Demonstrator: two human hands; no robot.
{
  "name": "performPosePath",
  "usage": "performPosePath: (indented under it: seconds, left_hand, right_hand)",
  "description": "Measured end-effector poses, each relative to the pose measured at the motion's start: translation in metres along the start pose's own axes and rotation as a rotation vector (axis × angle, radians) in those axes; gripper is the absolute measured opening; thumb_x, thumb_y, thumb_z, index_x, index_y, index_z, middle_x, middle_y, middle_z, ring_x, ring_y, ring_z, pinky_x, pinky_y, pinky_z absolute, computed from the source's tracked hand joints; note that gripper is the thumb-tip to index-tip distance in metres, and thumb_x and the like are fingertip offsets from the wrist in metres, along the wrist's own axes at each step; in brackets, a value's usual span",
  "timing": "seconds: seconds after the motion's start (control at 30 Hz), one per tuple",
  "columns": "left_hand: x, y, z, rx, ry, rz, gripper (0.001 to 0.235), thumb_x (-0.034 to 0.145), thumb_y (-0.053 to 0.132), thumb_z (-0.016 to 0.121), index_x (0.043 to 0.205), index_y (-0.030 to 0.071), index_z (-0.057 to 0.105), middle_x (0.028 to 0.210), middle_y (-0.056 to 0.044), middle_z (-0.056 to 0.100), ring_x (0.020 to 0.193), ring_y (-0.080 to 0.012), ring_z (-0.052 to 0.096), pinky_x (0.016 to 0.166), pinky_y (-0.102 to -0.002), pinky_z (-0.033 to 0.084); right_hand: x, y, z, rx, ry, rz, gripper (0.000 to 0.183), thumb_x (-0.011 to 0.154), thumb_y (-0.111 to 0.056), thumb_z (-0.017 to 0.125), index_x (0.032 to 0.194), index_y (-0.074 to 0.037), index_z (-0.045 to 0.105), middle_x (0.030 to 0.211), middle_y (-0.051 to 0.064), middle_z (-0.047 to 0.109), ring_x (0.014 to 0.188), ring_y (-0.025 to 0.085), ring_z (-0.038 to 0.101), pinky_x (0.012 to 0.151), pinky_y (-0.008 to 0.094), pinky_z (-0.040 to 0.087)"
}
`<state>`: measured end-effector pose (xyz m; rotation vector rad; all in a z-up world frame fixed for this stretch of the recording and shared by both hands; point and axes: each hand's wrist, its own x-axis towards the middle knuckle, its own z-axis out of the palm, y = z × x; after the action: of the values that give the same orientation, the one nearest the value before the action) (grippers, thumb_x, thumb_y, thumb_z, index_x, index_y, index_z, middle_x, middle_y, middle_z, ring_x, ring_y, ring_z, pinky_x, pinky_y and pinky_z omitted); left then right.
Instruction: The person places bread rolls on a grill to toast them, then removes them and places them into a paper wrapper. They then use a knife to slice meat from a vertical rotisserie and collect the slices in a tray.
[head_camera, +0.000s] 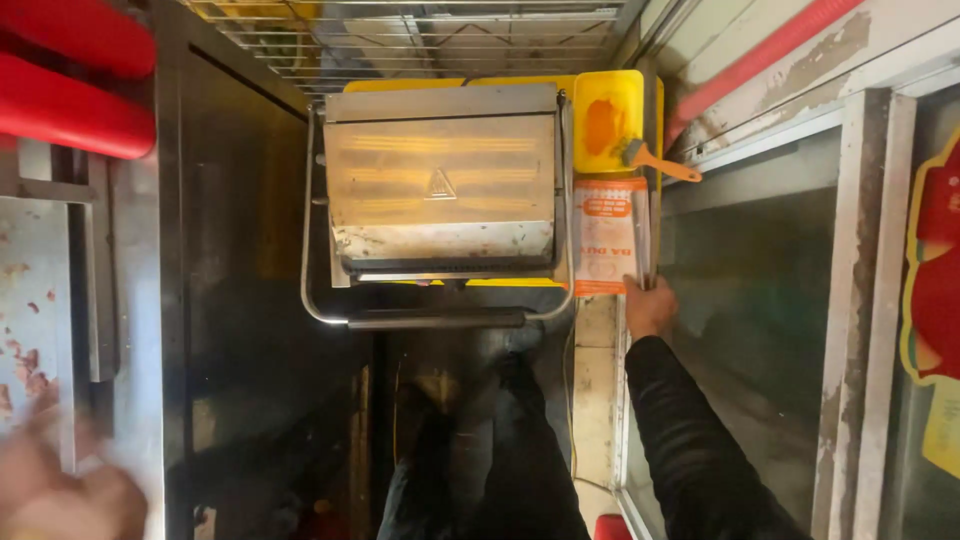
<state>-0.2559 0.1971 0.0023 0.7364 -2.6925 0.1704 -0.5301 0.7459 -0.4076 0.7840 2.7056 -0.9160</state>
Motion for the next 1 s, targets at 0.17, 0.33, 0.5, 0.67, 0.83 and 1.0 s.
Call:
performPosePath:
  seconds: [0.17, 0.33, 0.5, 0.67, 0.83, 1.0]
  left_hand:
    - [0.032, 0.179, 0.048, -0.524, -0.090, 0.231, 0.025, 0.095, 0.015, 0.067, 0.119, 0.012, 0.072, 0.116, -0.010, 0.075, 0.100, -0.0369, 0.069, 0.094, -0.051, 0.047]
    - [-0.039, 0.353, 0.105, -0.816, -0.381, 0.540, 0.070, 0.073, 0.035, 0.083, 0.136, 0.015, 0.061, 0.126, -0.016, 0.066, 0.120, -0.0406, 0.060, 0.104, -0.054, 0.044]
    - [-0.083, 0.391, 0.129, -0.855, -0.420, 0.750, 0.096, 0.069, 0.022, 0.087, 0.154, 0.018, 0.043, 0.153, -0.013, 0.051, 0.148, -0.0399, 0.043, 0.119, -0.059, 0.035]
    - [-0.021, 0.317, 0.077, -1.028, -0.293, 0.694, 0.012, 0.102, 0.031, 0.065, 0.103, 0.024, 0.075, 0.080, 0.005, 0.076, 0.074, -0.0169, 0.075, 0.064, -0.031, 0.059]
    - [0.005, 0.221, 0.028, -1.010, -0.635, 0.734, 0.031, 0.106, 0.043, 0.053, 0.092, 0.022, 0.071, 0.077, -0.005, 0.075, 0.081, -0.0310, 0.075, 0.070, -0.046, 0.060]
    - [0.007, 0.123, 0.023, -1.050, -0.861, 0.585, 0.045, 0.105, 0.055, 0.046, 0.078, 0.026, 0.066, 0.065, -0.002, 0.072, 0.080, -0.0341, 0.075, 0.068, -0.043, 0.060]
  right_hand:
    - [-0.018, -0.016, -0.042, -0.255, 0.046, -0.074, 0.028, 0.090, -0.042, 0.069, 0.095, -0.016, 0.078, 0.089, 0.024, 0.074, 0.091, 0.053, 0.067, 0.077, 0.063, 0.050]
    - [-0.086, -0.058, -0.110, 0.032, -0.016, 0.030, 0.040, 0.083, -0.040, 0.081, 0.107, -0.008, 0.077, 0.096, 0.020, 0.075, 0.098, 0.040, 0.072, 0.084, 0.052, 0.054]
    - [-0.174, -0.118, -0.193, 0.593, -0.130, 0.114, 0.045, 0.092, -0.014, 0.073, 0.137, -0.013, 0.066, 0.082, 0.005, 0.066, 0.052, 0.010, 0.049, 0.048, 0.023, 0.040]
    - [-0.219, -0.190, -0.253, 0.780, -0.332, -0.305, 0.032, 0.095, -0.005, 0.061, 0.126, -0.001, 0.070, 0.049, 0.002, 0.044, 0.042, 0.007, 0.043, 0.043, 0.020, 0.037]
    - [-0.287, -0.256, -0.245, 0.546, -0.461, -0.330, 0.039, 0.059, -0.005, 0.096, 0.095, -0.004, 0.081, 0.076, 0.009, 0.076, 0.044, 0.012, 0.058, 0.036, 0.026, 0.048]
    - [-0.364, -0.304, -0.218, 0.350, -0.435, -0.570, 0.030, 0.059, -0.022, 0.101, 0.077, -0.013, 0.079, 0.057, -0.001, 0.063, 0.053, 0.009, 0.051, 0.048, 0.026, 0.042]
